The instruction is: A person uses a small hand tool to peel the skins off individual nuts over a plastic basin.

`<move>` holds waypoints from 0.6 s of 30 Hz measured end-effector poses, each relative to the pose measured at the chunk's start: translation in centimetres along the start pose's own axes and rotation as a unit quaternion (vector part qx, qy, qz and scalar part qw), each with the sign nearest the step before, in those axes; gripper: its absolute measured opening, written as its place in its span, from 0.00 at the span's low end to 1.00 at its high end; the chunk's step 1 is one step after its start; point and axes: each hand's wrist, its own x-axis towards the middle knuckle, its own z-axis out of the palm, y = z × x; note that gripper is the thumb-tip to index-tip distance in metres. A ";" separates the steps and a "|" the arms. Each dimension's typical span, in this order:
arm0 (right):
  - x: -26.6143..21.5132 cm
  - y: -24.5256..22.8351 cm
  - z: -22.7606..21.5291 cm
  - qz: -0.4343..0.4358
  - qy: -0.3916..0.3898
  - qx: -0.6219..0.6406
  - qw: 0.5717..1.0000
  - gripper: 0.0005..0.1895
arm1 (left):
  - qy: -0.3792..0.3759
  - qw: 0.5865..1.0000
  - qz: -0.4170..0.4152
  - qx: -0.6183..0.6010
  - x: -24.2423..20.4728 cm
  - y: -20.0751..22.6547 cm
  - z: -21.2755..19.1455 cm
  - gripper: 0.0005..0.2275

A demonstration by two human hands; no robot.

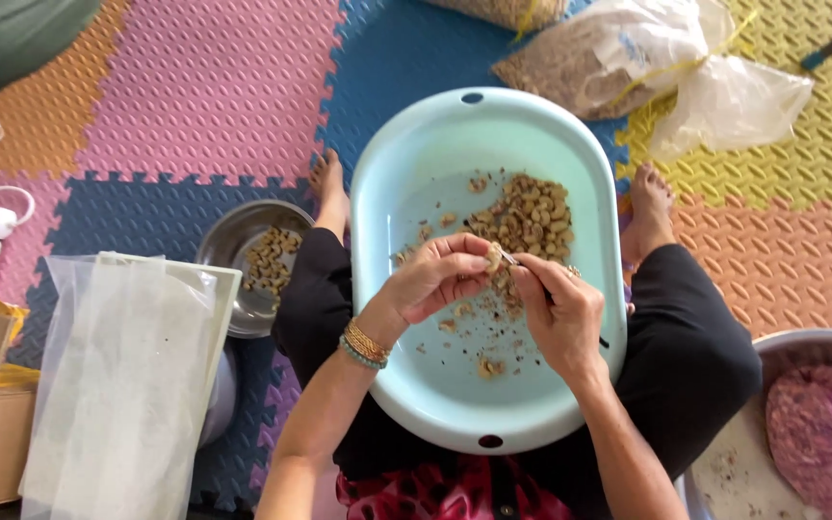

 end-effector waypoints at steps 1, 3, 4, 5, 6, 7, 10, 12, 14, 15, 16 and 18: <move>0.1 0.0 0.0 -0.004 0.001 0.002 1.000 0.08 | 0.000 1.000 0.004 0.003 0.0 0.2 0.2 0.07; -0.1 0.2 0.1 0.008 0.002 0.018 1.000 0.09 | -0.002 1.000 0.016 -0.005 -0.3 0.4 0.5 0.08; -0.1 0.2 0.0 0.006 0.000 0.021 1.000 0.09 | 0.001 1.000 0.020 -0.005 -0.3 0.5 0.7 0.08; -0.2 0.1 0.0 0.007 -0.002 0.017 1.000 0.09 | 0.001 1.000 0.025 -0.005 -0.4 0.5 0.9 0.09; -0.2 0.2 0.0 0.008 -0.004 0.013 1.000 0.09 | 0.001 0.999 0.032 -0.005 -0.5 0.7 1.0 0.09; -0.2 0.2 0.2 0.004 -0.006 0.017 1.000 0.09 | 0.003 0.999 0.036 -0.005 -0.5 0.6 1.0 0.09; -0.4 0.3 0.4 0.012 -0.004 0.008 1.000 0.09 | 0.014 0.999 0.038 0.002 -0.4 0.4 1.0 0.09; -0.3 0.5 0.5 0.008 0.000 0.011 1.000 0.09 | 0.020 0.999 0.036 -0.001 -0.4 0.5 1.0 0.09; -0.3 0.3 0.4 0.003 0.000 0.006 1.000 0.09 | 0.021 0.999 0.039 -0.001 -0.2 0.0 0.8 0.09; -0.1 0.1 0.4 0.002 0.000 0.000 1.000 0.09 | 0.022 0.999 0.039 -0.003 -0.2 0.0 0.7 0.09; -0.1 0.2 0.5 -0.004 0.002 0.003 1.000 0.09 | 0.022 0.999 0.045 0.000 -0.1 0.0 0.6 0.09; -0.2 0.3 0.5 0.005 0.003 0.002 1.000 0.09 | 0.006 0.999 0.041 -0.017 0.2 0.0 0.4 0.09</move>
